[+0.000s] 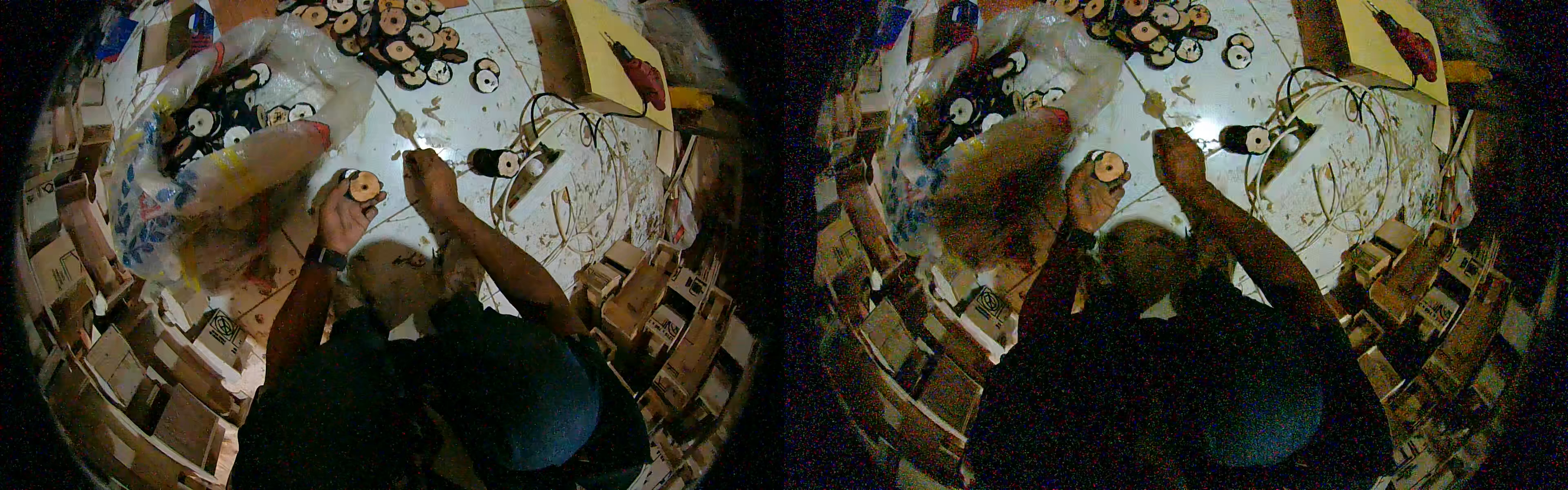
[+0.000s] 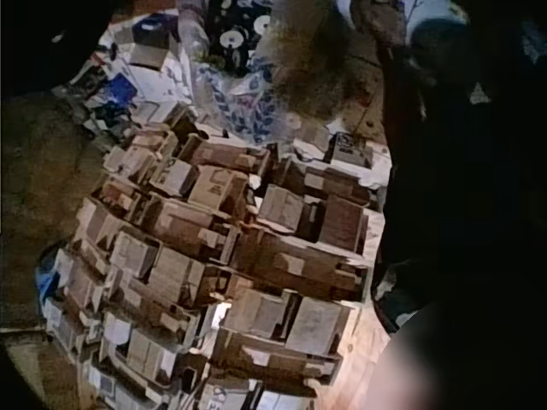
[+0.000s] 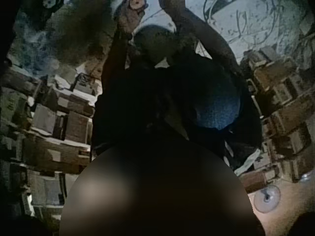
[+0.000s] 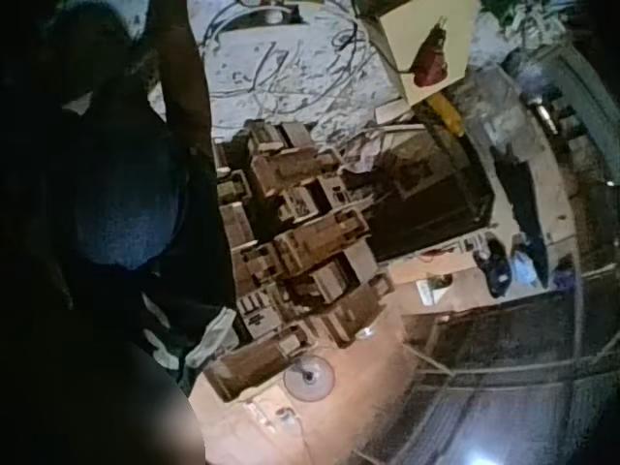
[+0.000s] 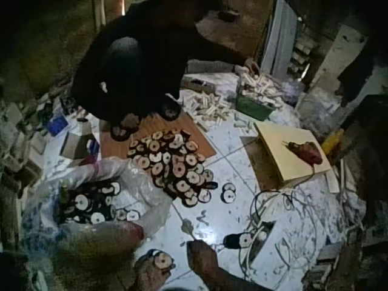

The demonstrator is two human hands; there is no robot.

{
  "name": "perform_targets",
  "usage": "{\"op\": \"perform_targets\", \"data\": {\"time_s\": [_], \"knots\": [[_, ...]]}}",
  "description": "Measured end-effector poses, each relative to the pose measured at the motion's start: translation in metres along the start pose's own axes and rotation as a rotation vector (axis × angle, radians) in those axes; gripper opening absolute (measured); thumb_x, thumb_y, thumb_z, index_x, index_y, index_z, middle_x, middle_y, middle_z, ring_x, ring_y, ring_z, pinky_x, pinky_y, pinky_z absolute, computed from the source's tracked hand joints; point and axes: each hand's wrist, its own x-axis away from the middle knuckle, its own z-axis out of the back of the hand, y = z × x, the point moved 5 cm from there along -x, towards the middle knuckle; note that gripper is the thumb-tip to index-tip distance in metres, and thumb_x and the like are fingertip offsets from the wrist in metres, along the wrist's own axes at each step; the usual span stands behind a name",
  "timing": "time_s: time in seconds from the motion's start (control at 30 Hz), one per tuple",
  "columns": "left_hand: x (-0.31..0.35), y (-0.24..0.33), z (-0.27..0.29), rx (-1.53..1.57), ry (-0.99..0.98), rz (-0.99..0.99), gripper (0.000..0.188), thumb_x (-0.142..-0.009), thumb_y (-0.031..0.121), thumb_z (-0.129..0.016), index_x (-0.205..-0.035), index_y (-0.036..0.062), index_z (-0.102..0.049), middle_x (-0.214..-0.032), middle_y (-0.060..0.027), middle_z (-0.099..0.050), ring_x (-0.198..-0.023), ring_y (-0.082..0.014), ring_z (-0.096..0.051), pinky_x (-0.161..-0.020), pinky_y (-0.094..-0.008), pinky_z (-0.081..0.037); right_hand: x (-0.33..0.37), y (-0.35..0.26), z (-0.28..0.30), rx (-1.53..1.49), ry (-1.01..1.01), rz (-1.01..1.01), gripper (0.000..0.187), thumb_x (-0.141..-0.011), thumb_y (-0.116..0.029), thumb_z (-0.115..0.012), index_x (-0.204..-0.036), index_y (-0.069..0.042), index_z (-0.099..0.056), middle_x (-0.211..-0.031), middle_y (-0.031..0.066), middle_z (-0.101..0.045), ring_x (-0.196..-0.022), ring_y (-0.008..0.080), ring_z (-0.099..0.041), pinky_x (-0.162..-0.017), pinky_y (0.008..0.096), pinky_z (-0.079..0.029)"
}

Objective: The person sits on the floor and repeatedly picks up small round wooden discs, inserts a thin stick into the center hole, and places the assembled pieces on the table. The person handles the discs one at a time and accumulates a growing pile of finished units.

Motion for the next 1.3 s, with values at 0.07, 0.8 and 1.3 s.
{"op": "perform_targets", "data": {"time_s": [0.07,0.8,1.3], "knots": [[0.001,0.001,-0.001,-0.081,-0.014,-0.063,0.03,-0.088,0.029,-0.055,-0.113,0.0119,-0.055,-0.113,-0.015,-0.059,-0.104,-0.0344,-0.056,-0.071,-0.0389,-0.051,0.006,0.0,0.007,-0.08,0.004,-0.025,0.018,-0.08,-0.01,-0.055,-0.096,-0.004,-0.061,-0.089,0.0188,-0.061,-0.08,0.0353,-0.06,-0.068,0.0441,-0.049],[-0.015,-0.013,-0.013,-0.156,-0.037,-0.057,0.025,-0.091,0.019,-0.056,-0.113,0.0096,-0.052,-0.108,-0.0005,-0.055,-0.088,-0.0137,-0.052,-0.081,-0.0277,-0.042,0.01,-0.062,0.034,-0.348,-0.186,0.011,0.027,-0.083,-0.006,-0.062,-0.109,-0.001,-0.06,-0.099,0.0185,-0.064,-0.086,0.0229,-0.065,-0.072,0.0318,-0.051],[-0.028,-0.003,-0.047,-0.229,0.001,-0.005,0.026,-0.092,0.033,-0.052,-0.112,0.0171,-0.054,-0.115,-0.0116,-0.058,-0.103,-0.0305,-0.056,-0.084,-0.0427,-0.047,-0.15,0.075,0.095,-0.817,0.14,-0.493,0.025,-0.082,-0.011,-0.067,-0.104,0.0,-0.059,-0.081,0.0078,-0.064,-0.067,0.0123,-0.059,-0.059,0.0275,-0.048]]}}
